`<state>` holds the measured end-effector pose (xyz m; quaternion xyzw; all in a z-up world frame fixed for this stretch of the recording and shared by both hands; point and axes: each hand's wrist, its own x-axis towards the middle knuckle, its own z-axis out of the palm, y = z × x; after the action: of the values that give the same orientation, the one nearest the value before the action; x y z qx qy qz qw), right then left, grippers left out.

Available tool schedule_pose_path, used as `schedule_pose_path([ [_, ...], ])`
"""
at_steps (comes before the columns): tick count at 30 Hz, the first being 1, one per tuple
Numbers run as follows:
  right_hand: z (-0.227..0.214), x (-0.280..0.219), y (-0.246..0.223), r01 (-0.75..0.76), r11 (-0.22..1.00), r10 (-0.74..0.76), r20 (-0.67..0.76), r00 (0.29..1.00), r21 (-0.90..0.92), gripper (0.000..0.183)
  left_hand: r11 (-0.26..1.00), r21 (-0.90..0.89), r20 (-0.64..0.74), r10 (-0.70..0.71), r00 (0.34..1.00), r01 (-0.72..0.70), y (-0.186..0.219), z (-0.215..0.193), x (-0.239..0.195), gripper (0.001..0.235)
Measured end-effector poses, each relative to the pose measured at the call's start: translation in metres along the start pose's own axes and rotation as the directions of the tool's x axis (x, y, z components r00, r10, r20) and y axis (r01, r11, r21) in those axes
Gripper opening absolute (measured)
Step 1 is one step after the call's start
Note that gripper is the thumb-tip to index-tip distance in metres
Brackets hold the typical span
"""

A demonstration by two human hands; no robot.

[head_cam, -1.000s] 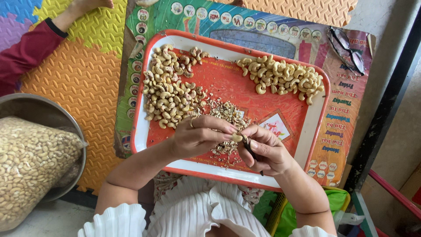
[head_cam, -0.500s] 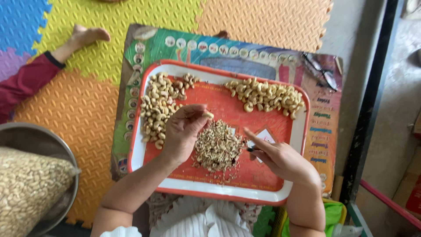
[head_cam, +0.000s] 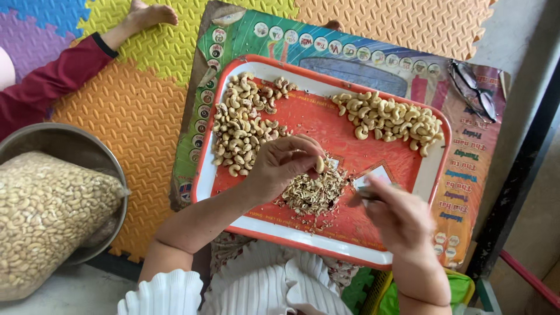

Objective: The person sits on the floor and uses a small knife to peel the skin off cashew nuts. They hold each nut in their left hand and scrape the skin with the knife in their right hand, placing the peeled nuts and discarded skins onto a red tray.

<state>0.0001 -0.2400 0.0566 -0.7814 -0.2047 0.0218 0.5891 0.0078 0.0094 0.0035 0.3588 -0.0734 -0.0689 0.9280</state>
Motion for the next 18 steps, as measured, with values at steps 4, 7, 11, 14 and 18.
schedule_pose_path([
  [4, 0.03, 0.019, 0.011, 0.202, 0.979, -0.202, 0.166, 0.965, 0.015, 0.038, 0.997, -0.072, -0.101, -0.004, 0.995, -0.003, -0.014, 0.004, -0.002, 0.015],
  [7, 0.035, 0.025, 0.003, 0.229, 0.973, -0.228, 0.192, 0.955, 0.012, 0.039, 0.998, -0.061, -0.086, -0.015, 0.996, 0.01, -0.013, 0.003, -0.002, 0.016],
  [11, 0.034, 0.027, 0.005, 0.275, 0.961, -0.274, 0.166, 0.947, 0.018, 0.038, 0.999, -0.041, -0.04, -0.024, 0.999, 0.023, -0.014, 0.001, -0.004, 0.014],
  [14, 0.033, 0.032, 0.0, 0.281, 0.96, -0.279, 0.174, 0.944, 0.018, 0.036, 0.999, -0.027, -0.008, -0.037, 0.999, 0.037, -0.01, 0.002, -0.003, 0.014],
  [18, 0.031, 0.033, -0.001, 0.272, 0.961, -0.275, 0.189, 0.943, 0.044, 0.038, 0.999, -0.011, 0.01, -0.045, 0.999, 0.045, -0.011, 0.001, -0.004, 0.015],
])
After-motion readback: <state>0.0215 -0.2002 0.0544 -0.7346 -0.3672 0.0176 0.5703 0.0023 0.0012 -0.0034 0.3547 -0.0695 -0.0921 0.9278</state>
